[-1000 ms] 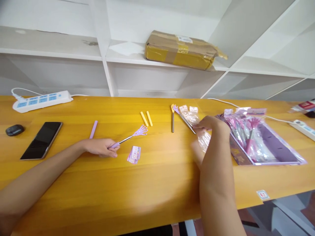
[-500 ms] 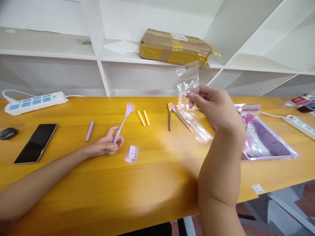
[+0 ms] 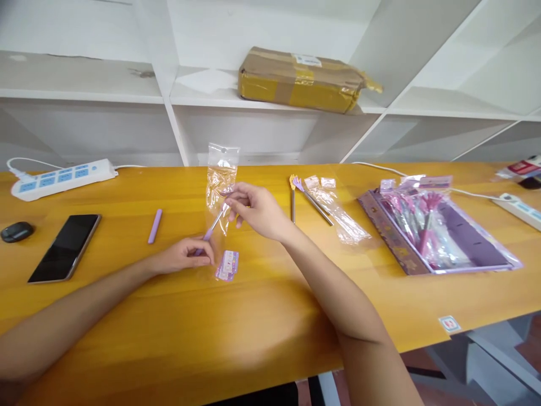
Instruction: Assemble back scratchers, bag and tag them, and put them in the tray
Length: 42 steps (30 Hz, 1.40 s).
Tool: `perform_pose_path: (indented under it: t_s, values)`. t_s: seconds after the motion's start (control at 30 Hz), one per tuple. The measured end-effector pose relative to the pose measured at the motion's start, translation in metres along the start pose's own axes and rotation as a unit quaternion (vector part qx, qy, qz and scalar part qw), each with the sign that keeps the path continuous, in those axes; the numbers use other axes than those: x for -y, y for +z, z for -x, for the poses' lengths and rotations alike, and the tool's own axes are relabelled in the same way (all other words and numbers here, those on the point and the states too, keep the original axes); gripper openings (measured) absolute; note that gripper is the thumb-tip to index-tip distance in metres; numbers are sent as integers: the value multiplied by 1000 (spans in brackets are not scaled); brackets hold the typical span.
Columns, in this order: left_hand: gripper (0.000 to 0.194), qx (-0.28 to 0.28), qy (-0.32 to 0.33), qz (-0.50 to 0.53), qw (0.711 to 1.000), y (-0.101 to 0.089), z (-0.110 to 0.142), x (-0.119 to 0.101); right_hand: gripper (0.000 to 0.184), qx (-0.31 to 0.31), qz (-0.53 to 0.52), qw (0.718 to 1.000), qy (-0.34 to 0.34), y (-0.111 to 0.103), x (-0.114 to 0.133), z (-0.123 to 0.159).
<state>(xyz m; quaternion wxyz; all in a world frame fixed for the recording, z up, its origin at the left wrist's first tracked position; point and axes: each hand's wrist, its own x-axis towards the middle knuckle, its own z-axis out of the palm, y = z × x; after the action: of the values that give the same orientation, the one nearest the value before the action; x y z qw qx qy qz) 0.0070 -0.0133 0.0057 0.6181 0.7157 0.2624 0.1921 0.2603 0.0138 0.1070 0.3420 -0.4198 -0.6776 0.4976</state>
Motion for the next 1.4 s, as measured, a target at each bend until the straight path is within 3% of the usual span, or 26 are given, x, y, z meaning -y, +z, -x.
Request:
perform_pose_path:
  t_s: [0.1, 0.17, 0.33, 0.47, 0.53, 0.63, 0.73, 0.8, 0.87, 0.97, 1.07, 1.2, 1.3, 1.4]
  values:
    - [28, -55, 14, 47, 997, 6, -1, 4, 34, -14, -4, 1000, 0, -3, -1, -1]
    - [34, -97, 36, 95, 990, 9, -1, 7, 33, 3, 7, 1000, 16, -9, 2, 1]
    - [65, -98, 0, 162, 982, 10, 0, 9, 34, 193, 127, 967, 111, -13, -2, 2]
    - [85, -95, 18, 157, 983, 9, -2, 10, 33, 232, 71, 969, 41, 11, -34, -11]
    - [77, -96, 22, 146, 984, 9, -2, 11, 38, 220, -11, 975, 13, 24, -51, -18]
    - [70, -84, -29, 152, 984, 9, 1, 11, 43, 219, -95, 971, -16, 33, -64, -23]
    - [70, -79, -44, 154, 984, 9, 1, 9, 40, 239, -121, 963, -35, 31, -64, -23]
    - [59, -79, -37, 149, 985, 9, 0, 10, 34, 240, -122, 962, -46, 31, -62, -22]
    - [52, -84, -38, 142, 986, 8, -2, 11, 37, 206, -126, 969, -50, 34, -62, -22]
    - [48, -107, -41, 137, 984, 7, -5, 14, 49, 105, -181, 977, -36, 43, -64, -23]
    - [43, -112, -42, 120, 985, 6, -5, 13, 50, 17, -267, 963, -40, 44, -57, -24]
    - [30, -112, -40, 112, 987, 6, -2, 12, 41, -130, -319, 931, -119, 21, -27, -19]
    - [28, -99, -42, 126, 986, 5, -1, 11, 35, -210, -285, 920, -168, 3, -1, 0]
    - [29, -99, -32, 124, 987, 4, -2, 10, 32, -206, -171, 948, -171, 7, 3, 33]
